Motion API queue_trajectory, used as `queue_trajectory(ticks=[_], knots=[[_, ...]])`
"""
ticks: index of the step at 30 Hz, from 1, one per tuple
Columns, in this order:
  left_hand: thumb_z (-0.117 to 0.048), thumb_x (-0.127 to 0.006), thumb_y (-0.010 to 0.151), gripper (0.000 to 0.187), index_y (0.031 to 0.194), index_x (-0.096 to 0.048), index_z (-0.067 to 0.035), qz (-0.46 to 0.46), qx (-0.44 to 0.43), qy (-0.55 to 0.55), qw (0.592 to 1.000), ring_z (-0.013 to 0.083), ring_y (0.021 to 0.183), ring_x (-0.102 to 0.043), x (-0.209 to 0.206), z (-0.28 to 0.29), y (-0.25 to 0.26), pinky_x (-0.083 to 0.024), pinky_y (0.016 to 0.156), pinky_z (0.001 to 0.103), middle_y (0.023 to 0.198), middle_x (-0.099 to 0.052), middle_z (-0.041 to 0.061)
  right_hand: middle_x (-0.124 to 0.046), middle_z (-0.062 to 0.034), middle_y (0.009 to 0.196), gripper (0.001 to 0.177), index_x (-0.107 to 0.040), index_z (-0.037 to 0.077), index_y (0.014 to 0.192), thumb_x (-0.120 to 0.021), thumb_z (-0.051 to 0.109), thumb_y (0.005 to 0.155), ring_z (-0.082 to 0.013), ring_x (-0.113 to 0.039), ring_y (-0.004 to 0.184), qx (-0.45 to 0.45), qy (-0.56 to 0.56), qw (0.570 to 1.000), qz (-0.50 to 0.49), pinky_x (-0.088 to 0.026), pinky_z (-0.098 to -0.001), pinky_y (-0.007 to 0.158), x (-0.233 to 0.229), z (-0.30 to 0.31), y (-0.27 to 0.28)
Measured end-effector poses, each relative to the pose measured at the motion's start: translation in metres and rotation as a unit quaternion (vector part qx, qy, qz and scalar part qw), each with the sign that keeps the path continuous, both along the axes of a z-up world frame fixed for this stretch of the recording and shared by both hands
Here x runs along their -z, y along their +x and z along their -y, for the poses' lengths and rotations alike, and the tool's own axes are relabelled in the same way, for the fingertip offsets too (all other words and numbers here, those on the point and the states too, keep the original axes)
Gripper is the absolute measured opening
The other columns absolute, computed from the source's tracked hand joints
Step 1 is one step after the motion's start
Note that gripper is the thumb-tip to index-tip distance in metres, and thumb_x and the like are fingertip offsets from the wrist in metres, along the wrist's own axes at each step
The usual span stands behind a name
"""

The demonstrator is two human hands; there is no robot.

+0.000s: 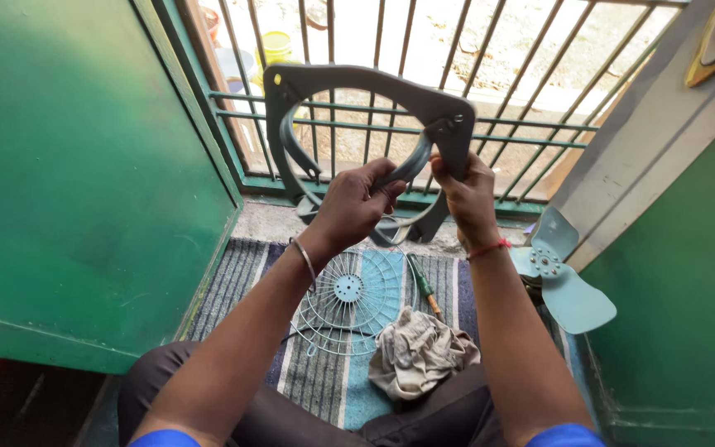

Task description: The person disassembles a fan by removing the front cage and grille using a screwdriver. They then wipe the fan blades and motor housing with a cloth. The person reattaches the grille to the front cage and secures it with screws.

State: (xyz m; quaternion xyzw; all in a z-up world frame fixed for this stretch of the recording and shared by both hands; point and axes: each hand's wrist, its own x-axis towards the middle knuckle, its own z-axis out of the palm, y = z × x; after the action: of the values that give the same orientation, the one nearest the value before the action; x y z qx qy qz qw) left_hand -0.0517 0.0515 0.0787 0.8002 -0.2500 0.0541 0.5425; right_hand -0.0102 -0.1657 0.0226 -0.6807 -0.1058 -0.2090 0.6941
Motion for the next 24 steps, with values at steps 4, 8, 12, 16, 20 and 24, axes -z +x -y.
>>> queue_trajectory(ticks=[4, 8, 12, 16, 20, 24], knots=[[-0.014, -0.066, 0.098, 0.011, 0.102, -0.072, -0.006, 0.041, -0.031, 0.021, 0.998, 0.0169, 0.074, -0.077, 0.040, -0.003, 0.038, -0.056, 0.066, 0.034, 0.080, -0.078, 0.008, -0.076, -0.0034, 0.092, 0.029, -0.071, 0.005, 0.113, -0.078, 0.024, 0.093, -0.0092, -0.066, 0.082, 0.129, -0.171, 0.974, -0.068, -0.053, -0.0284, 0.073, 0.022, -0.010, 0.043], [-0.012, -0.068, 0.094, 0.009, 0.101, -0.072, -0.007, 0.051, -0.065, 0.015, 0.996, 0.0201, 0.084, -0.079, 0.077, -0.013, 0.068, -0.059, 0.069, 0.035, 0.087, -0.079, 0.010, -0.075, -0.0024, 0.089, 0.028, -0.071, 0.006, 0.114, -0.078, 0.025, 0.094, -0.0085, -0.063, 0.079, 0.106, -0.177, 0.976, -0.074, -0.052, -0.0283, 0.071, 0.062, -0.019, 0.076], [-0.011, -0.068, 0.093, 0.011, 0.103, -0.072, -0.008, 0.048, -0.103, 0.028, 0.993, 0.0226, 0.083, -0.079, 0.094, -0.028, 0.093, -0.058, 0.068, 0.037, 0.086, -0.077, 0.011, -0.074, -0.0015, 0.091, 0.029, -0.070, 0.006, 0.116, -0.075, 0.025, 0.095, -0.0081, -0.064, 0.081, 0.040, -0.102, 0.992, -0.063, -0.053, -0.0269, 0.074, 0.090, -0.042, 0.119], [-0.014, -0.067, 0.094, 0.011, 0.102, -0.072, -0.008, 0.041, -0.126, 0.061, 0.989, 0.0262, 0.080, -0.077, 0.091, -0.049, 0.120, -0.056, 0.069, 0.039, 0.083, -0.077, 0.012, -0.075, -0.0024, 0.089, 0.030, -0.069, 0.006, 0.112, -0.076, 0.029, 0.094, -0.0094, -0.067, 0.081, 0.048, -0.120, 0.986, -0.108, -0.054, -0.0278, 0.074, 0.102, -0.072, 0.150], [-0.019, -0.072, 0.094, 0.018, 0.108, -0.069, -0.007, 0.096, -0.152, 0.064, 0.982, 0.0295, 0.086, -0.073, 0.093, -0.049, 0.136, -0.055, 0.074, 0.042, 0.096, -0.074, 0.014, -0.075, -0.0090, 0.101, 0.043, -0.064, 0.002, 0.114, -0.079, 0.036, 0.092, -0.0193, -0.070, 0.092, 0.117, -0.171, 0.970, -0.124, -0.054, -0.0334, 0.079, 0.117, -0.081, 0.157], [-0.022, -0.075, 0.092, 0.034, 0.119, -0.062, -0.005, 0.154, -0.234, -0.006, 0.960, 0.0292, 0.091, -0.071, 0.118, -0.054, 0.125, -0.056, 0.075, 0.040, 0.114, -0.067, 0.015, -0.070, -0.0176, 0.121, 0.054, -0.061, 0.002, 0.123, -0.084, 0.036, 0.087, -0.0311, -0.069, 0.113, 0.184, -0.261, 0.942, -0.105, -0.054, -0.0388, 0.094, 0.155, -0.064, 0.115]])
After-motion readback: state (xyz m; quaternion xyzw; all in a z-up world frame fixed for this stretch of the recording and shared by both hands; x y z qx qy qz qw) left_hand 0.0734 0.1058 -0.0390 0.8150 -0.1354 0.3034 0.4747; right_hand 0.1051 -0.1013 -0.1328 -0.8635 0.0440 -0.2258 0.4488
